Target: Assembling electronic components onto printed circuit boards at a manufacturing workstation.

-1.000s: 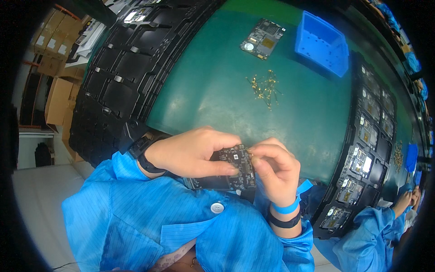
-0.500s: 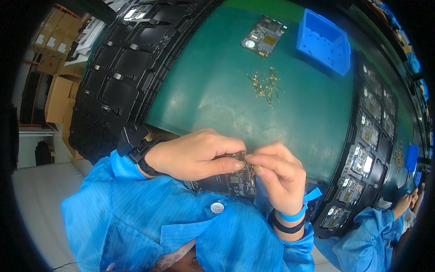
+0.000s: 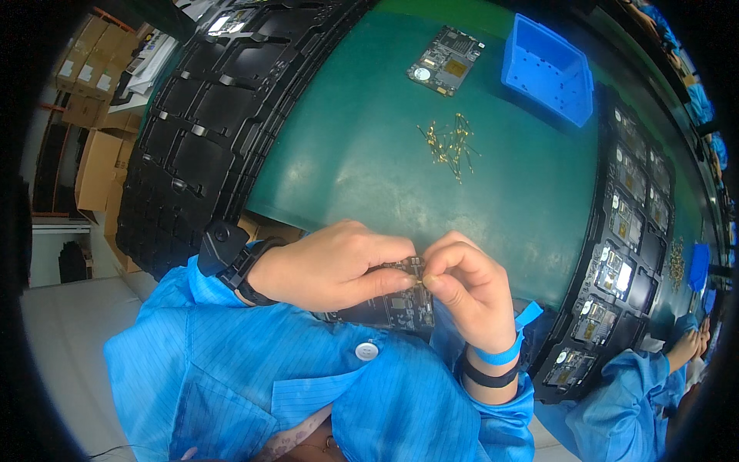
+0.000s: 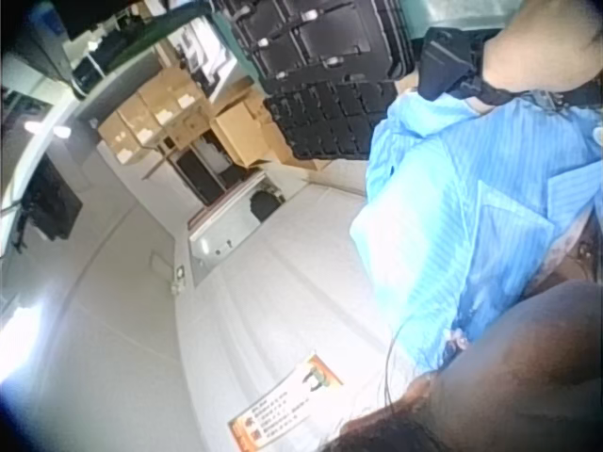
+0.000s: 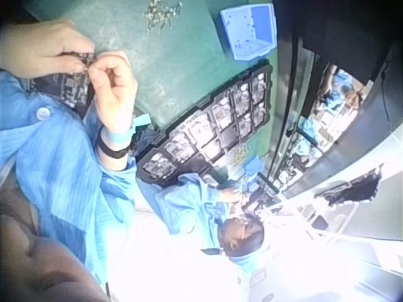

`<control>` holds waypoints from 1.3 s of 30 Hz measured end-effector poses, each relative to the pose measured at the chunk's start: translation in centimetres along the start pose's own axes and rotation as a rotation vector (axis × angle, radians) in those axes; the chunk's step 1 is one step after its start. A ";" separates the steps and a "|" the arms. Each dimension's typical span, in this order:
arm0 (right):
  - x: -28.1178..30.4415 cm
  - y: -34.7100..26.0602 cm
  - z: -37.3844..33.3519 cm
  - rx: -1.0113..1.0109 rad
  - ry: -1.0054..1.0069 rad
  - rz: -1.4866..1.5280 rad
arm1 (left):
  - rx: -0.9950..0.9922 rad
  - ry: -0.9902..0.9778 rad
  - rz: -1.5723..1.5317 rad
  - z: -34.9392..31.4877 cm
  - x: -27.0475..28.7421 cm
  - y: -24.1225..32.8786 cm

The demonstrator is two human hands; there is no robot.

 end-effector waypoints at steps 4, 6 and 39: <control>0.0 -1.3 0.3 0.082 -0.034 -0.374 | 0.016 -0.007 0.008 0.0 0.1 0.1; -0.2 -2.1 0.5 0.101 -0.053 -0.466 | 0.038 -0.027 0.054 0.0 0.1 0.1; -1.4 -4.2 0.1 0.197 -0.128 -0.861 | 0.026 0.018 0.165 -0.6 -0.4 1.5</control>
Point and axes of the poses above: each hand's wrist, its own z-axis towards the middle knuckle, its own x-axis out of the back of the hand, y = z × x, the point moved 3 cm from there along z, towards the middle knuckle, and after that the axes turned 4 degrees about z, right-handed, at the moved point
